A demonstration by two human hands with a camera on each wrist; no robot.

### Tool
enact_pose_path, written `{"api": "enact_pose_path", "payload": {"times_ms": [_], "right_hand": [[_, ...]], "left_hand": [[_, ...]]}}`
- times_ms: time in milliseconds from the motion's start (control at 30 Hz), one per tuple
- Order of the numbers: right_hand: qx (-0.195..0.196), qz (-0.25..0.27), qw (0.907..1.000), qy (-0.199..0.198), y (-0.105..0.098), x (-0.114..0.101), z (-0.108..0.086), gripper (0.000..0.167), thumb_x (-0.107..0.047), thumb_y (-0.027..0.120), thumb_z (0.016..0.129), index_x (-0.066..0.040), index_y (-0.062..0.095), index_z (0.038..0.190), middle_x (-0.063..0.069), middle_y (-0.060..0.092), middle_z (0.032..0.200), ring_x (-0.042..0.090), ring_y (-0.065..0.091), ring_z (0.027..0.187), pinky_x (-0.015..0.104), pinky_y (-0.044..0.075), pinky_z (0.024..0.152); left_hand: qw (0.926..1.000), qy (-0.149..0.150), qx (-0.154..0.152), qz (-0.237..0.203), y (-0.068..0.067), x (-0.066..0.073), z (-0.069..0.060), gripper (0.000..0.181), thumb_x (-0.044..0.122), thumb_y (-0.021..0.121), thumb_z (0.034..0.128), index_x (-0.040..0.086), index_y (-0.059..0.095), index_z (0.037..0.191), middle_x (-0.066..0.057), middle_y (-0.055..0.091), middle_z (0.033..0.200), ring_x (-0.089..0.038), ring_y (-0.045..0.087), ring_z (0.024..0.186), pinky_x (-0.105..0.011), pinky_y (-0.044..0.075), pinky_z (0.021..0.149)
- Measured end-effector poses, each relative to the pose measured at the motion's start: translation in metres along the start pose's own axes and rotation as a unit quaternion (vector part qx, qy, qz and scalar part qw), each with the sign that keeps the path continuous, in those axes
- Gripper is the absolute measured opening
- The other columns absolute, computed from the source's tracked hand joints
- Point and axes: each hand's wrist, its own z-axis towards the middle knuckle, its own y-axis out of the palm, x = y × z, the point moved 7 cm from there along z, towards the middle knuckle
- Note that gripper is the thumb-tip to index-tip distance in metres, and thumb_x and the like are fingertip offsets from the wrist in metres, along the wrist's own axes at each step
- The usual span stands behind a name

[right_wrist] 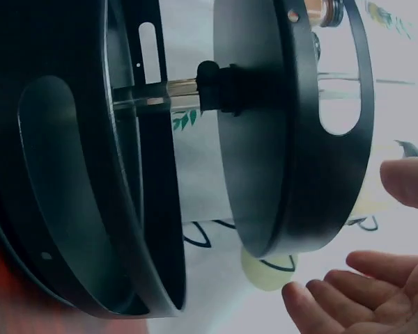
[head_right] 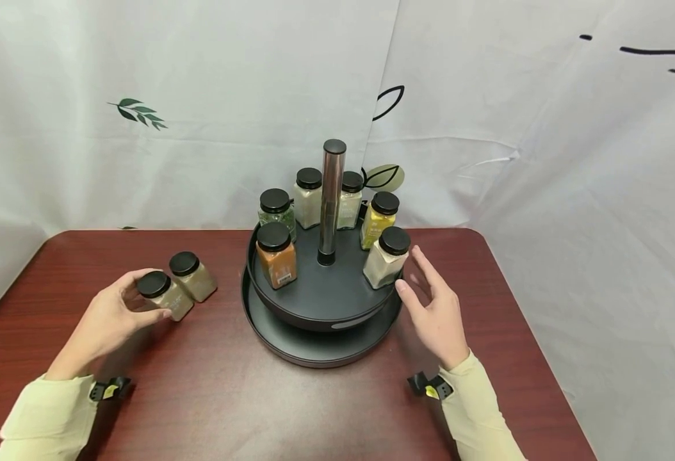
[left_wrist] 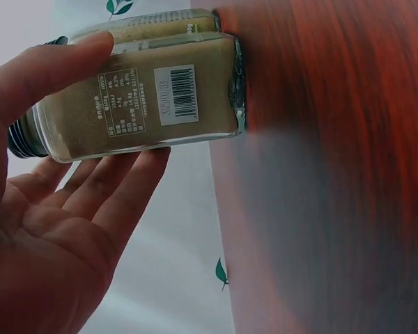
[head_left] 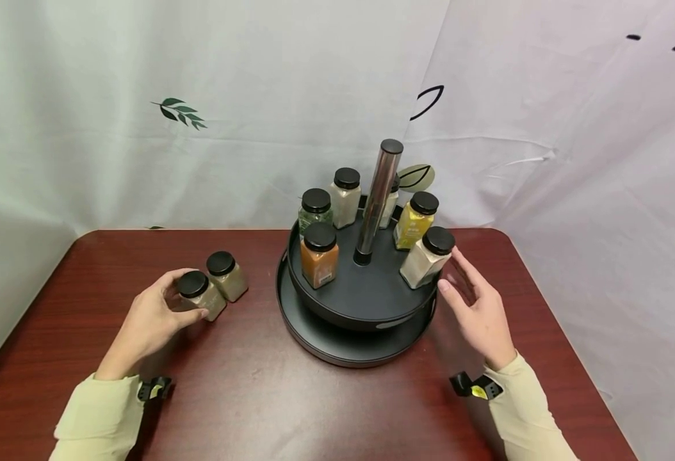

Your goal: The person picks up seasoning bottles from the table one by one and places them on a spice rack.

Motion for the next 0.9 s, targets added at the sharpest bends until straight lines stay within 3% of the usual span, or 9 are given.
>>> {"api": "enact_pose_path", "payload": {"times_ms": [200, 567, 900], "right_hand": [[-0.032, 0.021, 0.9992, 0.003, 0.005, 0.009, 0.003, 0.059, -0.007, 0.061, 0.101, -0.012, 0.038, 0.155, 0.013, 0.043, 0.154, 0.003, 0.054, 0.127, 0.019, 0.046, 0.101], [-0.03, 0.038, 0.9988, 0.008, 0.007, 0.012, 0.0, 0.053, -0.006, 0.059, 0.101, 0.0, 0.042, 0.151, 0.022, 0.049, 0.147, -0.003, 0.052, 0.125, 0.015, 0.044, 0.1], [-0.025, 0.05, 0.9983, 0.017, 0.009, 0.012, 0.0, 0.053, -0.006, 0.06, 0.101, 0.002, 0.041, 0.15, 0.022, 0.048, 0.147, -0.002, 0.053, 0.125, 0.016, 0.044, 0.1]], "left_hand": [[0.9997, -0.013, 0.022, -0.002, -0.001, -0.001, -0.003, 0.065, 0.01, 0.091, 0.0726, 0.009, 0.058, 0.129, -0.011, 0.073, 0.105, 0.002, 0.068, 0.081, -0.009, 0.048, 0.073], [0.998, -0.037, 0.05, 0.01, -0.008, 0.003, -0.012, 0.064, 0.018, 0.092, 0.073, 0.01, 0.059, 0.127, -0.008, 0.072, 0.104, 0.012, 0.062, 0.085, -0.009, 0.049, 0.072], [0.9934, -0.05, 0.102, -0.017, -0.023, 0.025, -0.021, 0.068, 0.015, 0.094, 0.0696, 0.009, 0.061, 0.129, 0.021, 0.065, 0.097, 0.013, 0.063, 0.083, -0.007, 0.05, 0.074]]}}
